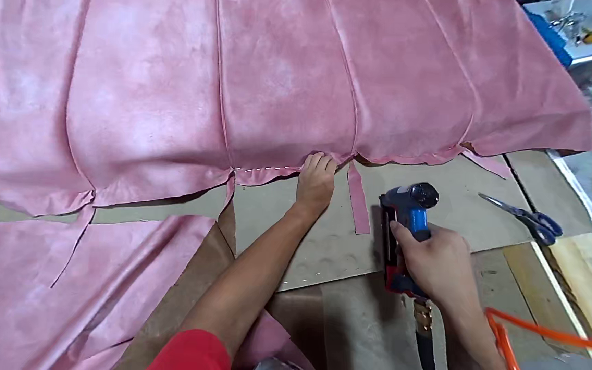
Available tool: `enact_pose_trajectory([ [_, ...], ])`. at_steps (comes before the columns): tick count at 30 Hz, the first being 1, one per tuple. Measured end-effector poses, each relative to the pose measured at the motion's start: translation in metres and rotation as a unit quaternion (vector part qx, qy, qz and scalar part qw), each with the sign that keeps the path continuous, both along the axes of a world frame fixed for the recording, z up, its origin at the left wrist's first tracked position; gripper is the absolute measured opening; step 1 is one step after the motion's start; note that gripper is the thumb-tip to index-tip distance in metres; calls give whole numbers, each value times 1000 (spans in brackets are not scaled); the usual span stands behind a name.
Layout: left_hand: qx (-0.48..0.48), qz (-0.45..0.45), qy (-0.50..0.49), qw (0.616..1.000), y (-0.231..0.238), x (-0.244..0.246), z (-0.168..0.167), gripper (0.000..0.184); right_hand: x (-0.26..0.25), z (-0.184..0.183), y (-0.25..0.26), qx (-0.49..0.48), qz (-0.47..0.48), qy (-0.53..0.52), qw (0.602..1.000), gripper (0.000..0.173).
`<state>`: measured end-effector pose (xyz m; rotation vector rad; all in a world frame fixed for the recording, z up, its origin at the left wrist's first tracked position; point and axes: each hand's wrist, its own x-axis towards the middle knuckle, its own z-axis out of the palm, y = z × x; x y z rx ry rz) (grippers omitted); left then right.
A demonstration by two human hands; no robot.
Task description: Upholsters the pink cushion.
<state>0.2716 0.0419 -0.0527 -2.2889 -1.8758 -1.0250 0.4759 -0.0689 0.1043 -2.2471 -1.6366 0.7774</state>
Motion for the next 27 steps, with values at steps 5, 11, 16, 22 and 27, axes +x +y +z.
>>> enact_pose_trajectory([
  [5,-53,100,-92,989,-4,16,13,10,-22,-7,58,5,69,41,997,45],
  [11,-95,31,-37,994,-14,11,9,8,-61,-12,130,-95,107,14,990,44],
  [16,-148,-46,-7,988,-34,2,7,35,-67,-18,114,-108,87,-10,990,44],
  [22,-244,-101,81,961,-51,1,12,56,-84,-10,107,-83,109,4,991,46],
  [27,-261,-118,75,955,-59,-6,15,61,-104,-4,118,-113,102,-11,988,46],
])
